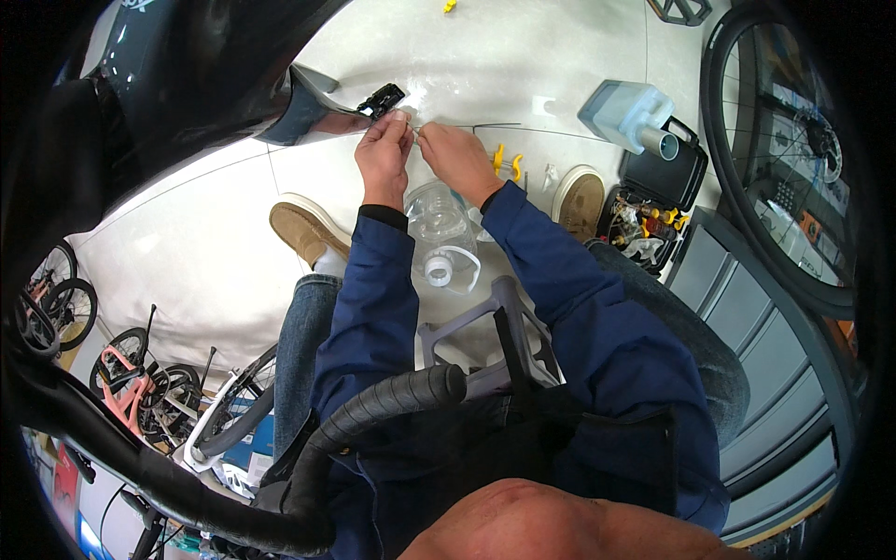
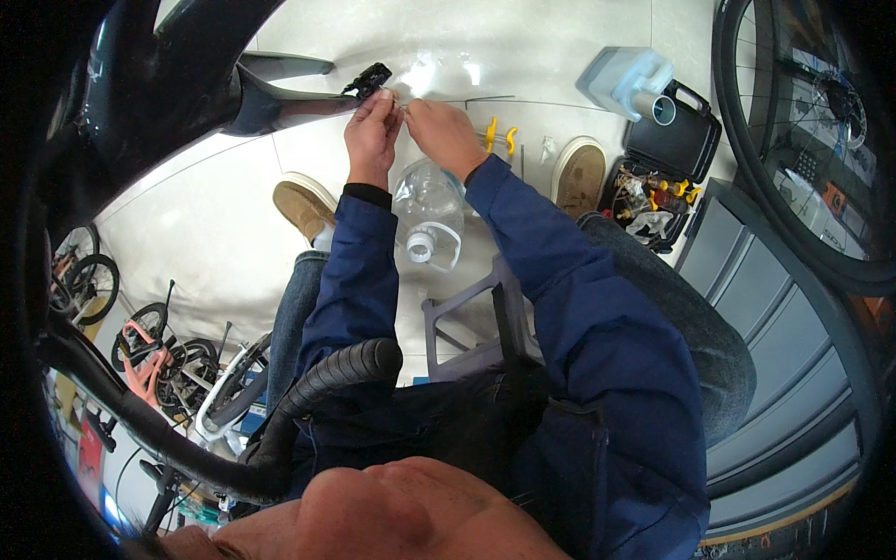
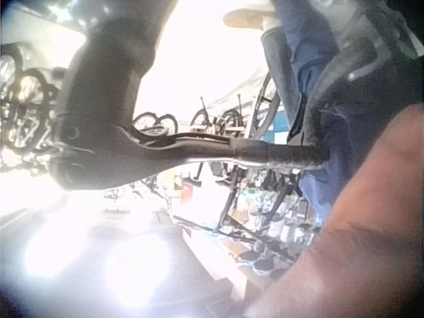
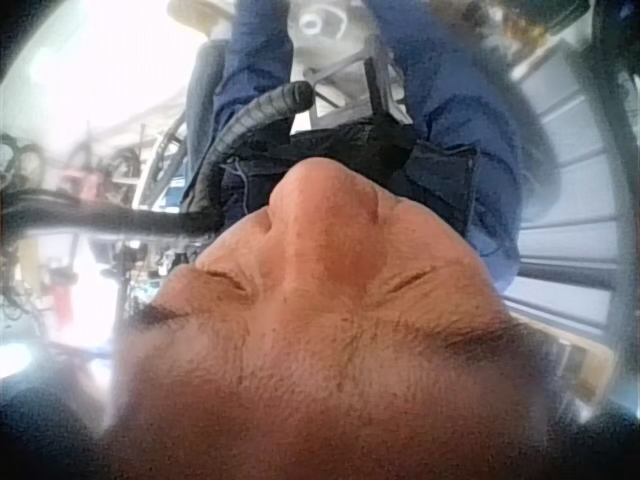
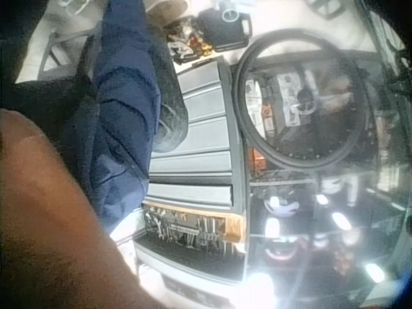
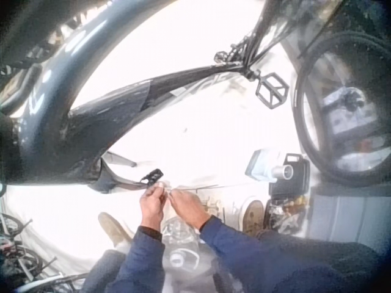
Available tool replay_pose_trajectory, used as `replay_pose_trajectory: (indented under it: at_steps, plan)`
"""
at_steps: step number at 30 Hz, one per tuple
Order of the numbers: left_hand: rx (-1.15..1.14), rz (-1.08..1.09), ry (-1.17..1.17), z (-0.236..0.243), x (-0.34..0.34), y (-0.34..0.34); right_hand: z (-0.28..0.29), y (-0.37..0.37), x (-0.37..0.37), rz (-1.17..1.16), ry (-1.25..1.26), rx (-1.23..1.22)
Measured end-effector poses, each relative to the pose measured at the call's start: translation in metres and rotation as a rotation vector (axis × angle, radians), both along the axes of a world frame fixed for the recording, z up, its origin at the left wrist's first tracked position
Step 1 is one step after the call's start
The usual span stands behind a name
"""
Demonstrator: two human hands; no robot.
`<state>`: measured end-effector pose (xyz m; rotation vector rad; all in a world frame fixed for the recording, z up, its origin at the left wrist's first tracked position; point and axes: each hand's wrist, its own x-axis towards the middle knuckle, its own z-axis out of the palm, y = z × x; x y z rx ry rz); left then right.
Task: The person cleans and assembles a small black bicycle component, then uses a screwdriver to tighten it onto the handlebar area. They later lift and position a bicycle wheel near the frame, then use a hex key to adjust the rear derailleur.
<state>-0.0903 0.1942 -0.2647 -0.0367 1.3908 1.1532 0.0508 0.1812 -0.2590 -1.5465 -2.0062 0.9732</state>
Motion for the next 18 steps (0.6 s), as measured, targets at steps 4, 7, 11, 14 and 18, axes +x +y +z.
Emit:
replay_pose_trajectory:
  at_steps: [4,7,11,14,18]
  plan:
    - [-0.011,-0.024,-0.051,0.002,-0.004,-0.002,-0.004,-0.006,0.001,-0.112,0.294,-0.251]
    - [0.03,-0.16,-0.078,0.001,-0.008,-0.003,-0.005,-0.01,0.001,-0.221,0.522,-0.521]
    - [0.019,-0.102,-0.032,-0.003,-0.005,-0.004,-0.002,-0.016,-0.003,-0.328,0.454,-0.414]
    - [0.014,-0.102,-0.038,-0.004,-0.005,-0.004,-0.002,-0.02,-0.005,-0.384,0.583,-0.441]
    - [0.087,-0.142,-0.082,-0.005,-0.008,-0.004,-0.011,-0.014,0.0,-0.486,0.992,-0.877]
